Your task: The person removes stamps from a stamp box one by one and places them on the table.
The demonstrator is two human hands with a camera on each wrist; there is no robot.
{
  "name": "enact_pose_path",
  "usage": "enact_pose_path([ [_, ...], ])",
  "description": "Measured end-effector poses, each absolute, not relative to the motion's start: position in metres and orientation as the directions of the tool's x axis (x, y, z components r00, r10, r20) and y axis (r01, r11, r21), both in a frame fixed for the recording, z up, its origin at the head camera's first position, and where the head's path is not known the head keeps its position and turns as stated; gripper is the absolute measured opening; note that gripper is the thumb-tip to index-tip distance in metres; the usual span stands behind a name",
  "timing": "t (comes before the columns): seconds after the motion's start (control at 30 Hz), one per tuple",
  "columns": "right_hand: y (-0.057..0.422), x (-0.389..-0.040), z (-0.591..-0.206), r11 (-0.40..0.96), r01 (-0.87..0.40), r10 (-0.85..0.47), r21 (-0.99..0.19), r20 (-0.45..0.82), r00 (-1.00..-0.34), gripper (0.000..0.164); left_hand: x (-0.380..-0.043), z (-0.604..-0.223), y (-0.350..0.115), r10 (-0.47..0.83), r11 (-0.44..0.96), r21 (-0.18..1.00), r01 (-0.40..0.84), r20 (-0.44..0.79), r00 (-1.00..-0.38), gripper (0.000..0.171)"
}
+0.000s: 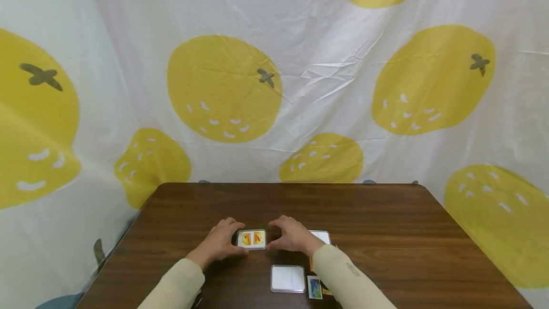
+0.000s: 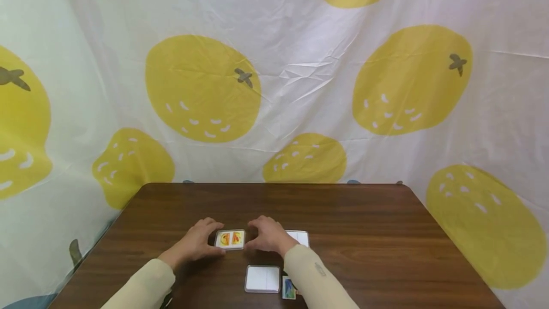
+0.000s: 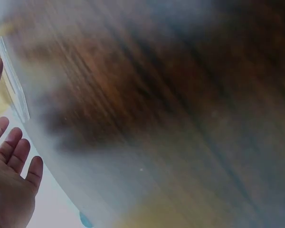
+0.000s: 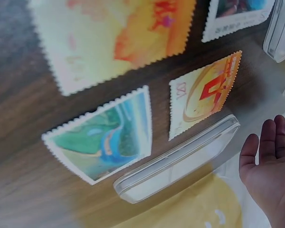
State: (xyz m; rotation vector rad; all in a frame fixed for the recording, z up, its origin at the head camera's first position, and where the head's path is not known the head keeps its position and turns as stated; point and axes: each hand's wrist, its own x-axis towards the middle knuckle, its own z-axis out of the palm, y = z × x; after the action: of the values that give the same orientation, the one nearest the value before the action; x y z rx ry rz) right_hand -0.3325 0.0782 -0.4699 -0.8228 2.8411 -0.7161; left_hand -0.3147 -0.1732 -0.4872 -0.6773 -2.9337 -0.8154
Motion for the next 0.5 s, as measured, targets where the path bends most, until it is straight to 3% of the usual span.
enact_pose_path([
  [0.5,0.062,-0.345,-0.482,0.775,-0.486,-0.523,-0.405,0.022,-0.852,0.068,-0.318,-0.488,-0.174,0.426,0.777,0.472,0.417,0.093,-0.900,0.075],
])
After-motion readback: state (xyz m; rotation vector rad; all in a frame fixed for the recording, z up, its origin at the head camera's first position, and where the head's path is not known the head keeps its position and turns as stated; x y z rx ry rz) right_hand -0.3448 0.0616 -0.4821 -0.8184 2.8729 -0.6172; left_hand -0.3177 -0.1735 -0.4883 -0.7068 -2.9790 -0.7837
